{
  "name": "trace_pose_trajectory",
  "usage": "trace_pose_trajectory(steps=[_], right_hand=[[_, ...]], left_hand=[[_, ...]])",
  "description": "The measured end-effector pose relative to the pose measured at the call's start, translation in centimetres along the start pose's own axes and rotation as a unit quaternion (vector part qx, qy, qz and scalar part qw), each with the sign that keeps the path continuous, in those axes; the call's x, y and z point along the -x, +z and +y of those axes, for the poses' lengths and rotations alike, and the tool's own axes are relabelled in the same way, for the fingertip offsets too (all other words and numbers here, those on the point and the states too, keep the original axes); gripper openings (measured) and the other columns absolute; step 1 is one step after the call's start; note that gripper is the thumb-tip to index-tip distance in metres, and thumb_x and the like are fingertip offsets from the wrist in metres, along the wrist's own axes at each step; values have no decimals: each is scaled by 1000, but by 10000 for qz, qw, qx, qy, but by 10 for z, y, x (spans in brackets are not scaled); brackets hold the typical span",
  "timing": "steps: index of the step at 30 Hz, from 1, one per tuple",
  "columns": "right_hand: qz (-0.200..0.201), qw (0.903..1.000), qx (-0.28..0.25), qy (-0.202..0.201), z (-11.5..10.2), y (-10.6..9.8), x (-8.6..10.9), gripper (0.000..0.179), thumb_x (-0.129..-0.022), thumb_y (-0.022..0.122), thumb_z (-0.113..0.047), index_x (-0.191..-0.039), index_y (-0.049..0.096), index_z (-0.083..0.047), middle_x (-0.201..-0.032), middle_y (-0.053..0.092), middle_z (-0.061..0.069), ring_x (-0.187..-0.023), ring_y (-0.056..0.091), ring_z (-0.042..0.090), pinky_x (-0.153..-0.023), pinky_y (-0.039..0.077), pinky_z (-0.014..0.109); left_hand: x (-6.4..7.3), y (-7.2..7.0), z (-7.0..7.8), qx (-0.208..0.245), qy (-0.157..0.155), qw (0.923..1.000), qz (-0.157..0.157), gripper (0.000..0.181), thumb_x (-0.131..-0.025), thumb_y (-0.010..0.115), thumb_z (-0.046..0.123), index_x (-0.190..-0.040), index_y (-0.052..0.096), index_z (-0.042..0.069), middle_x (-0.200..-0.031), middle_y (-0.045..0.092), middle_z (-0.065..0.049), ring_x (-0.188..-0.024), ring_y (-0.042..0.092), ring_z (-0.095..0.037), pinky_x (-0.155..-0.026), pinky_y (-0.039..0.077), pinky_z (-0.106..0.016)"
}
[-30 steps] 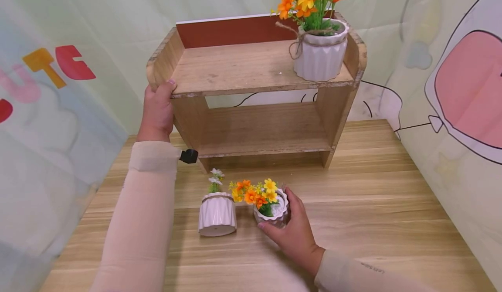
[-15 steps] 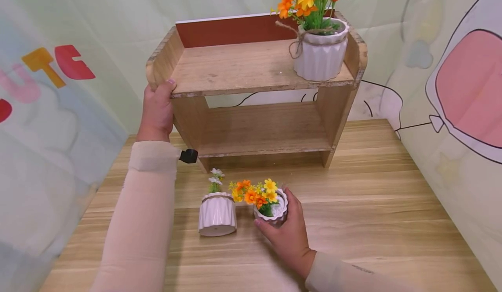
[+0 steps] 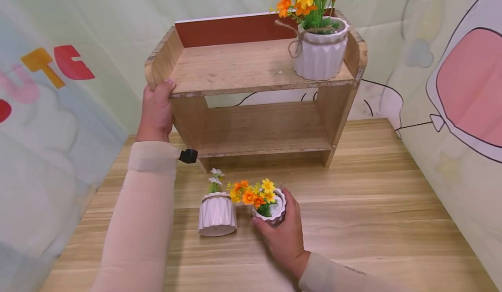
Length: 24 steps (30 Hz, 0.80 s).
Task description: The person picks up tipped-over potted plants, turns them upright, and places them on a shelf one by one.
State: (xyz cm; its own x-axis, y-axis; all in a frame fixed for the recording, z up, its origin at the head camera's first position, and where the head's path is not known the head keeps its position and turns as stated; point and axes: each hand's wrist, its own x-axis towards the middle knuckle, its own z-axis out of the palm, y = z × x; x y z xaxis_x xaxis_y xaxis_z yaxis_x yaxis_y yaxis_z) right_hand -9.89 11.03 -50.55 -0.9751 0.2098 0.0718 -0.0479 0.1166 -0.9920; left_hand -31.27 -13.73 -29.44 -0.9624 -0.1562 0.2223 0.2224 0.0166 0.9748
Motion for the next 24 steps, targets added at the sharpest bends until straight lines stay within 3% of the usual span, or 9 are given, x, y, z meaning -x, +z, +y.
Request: trace_pose_trajectory(steps=[8,24], right_hand=[[142,9997,97,-170,3,2,2,102,-78,92,-3,-160,33,-1,-157,43,24,-140,48,35,-107,34,7],[284,9984,-378,-306,11,8,3,100,-78,89,7,-160,32,0,-159,41,19,-142,46,32,-108,37,8]], left_hand=[[1,0,1,3,-20,10000,3,64,-103,53,31,-162,38,14,-158,47,-11,-139,48,-19,-121,34,-28],[1,1,2,89,81,9999,-34,65,-102,53,30,-162,36,10,-159,46,-12,-139,46,-17,-119,33,-23]])
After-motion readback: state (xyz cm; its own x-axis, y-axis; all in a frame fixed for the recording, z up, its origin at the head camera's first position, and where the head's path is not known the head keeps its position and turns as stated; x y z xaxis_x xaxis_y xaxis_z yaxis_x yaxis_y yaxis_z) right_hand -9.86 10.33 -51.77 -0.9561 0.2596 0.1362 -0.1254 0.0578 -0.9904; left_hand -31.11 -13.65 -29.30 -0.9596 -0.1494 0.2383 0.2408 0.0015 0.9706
